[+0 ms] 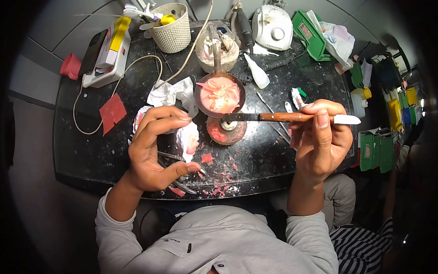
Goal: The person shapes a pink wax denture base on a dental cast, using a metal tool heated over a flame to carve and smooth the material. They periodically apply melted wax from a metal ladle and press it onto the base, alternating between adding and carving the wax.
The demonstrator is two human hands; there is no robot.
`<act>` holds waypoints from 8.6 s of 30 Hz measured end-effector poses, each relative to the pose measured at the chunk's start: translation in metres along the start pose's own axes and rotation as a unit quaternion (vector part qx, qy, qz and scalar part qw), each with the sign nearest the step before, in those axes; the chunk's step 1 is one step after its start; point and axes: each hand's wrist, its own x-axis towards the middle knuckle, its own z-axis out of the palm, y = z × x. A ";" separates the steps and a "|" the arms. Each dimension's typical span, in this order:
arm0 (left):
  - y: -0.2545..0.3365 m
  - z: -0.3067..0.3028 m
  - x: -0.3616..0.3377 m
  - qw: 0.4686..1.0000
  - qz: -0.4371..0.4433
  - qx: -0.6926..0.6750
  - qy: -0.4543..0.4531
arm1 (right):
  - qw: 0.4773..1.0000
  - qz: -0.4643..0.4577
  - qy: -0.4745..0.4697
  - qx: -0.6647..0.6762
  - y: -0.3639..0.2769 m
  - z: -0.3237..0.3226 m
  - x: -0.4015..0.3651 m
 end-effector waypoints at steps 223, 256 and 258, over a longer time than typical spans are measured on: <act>-0.008 -0.023 -0.005 0.899 -0.160 -0.408 -0.014 | 0.972 -0.018 0.020 -0.233 0.020 -0.016 0.016; -0.006 -0.014 -0.002 0.919 -0.216 -0.326 0.041 | 0.992 -0.047 -0.009 -0.113 0.012 -0.002 -0.001; -0.007 -0.013 -0.003 0.919 -0.219 -0.326 0.038 | 0.991 -0.037 -0.020 -0.123 0.012 -0.001 -0.003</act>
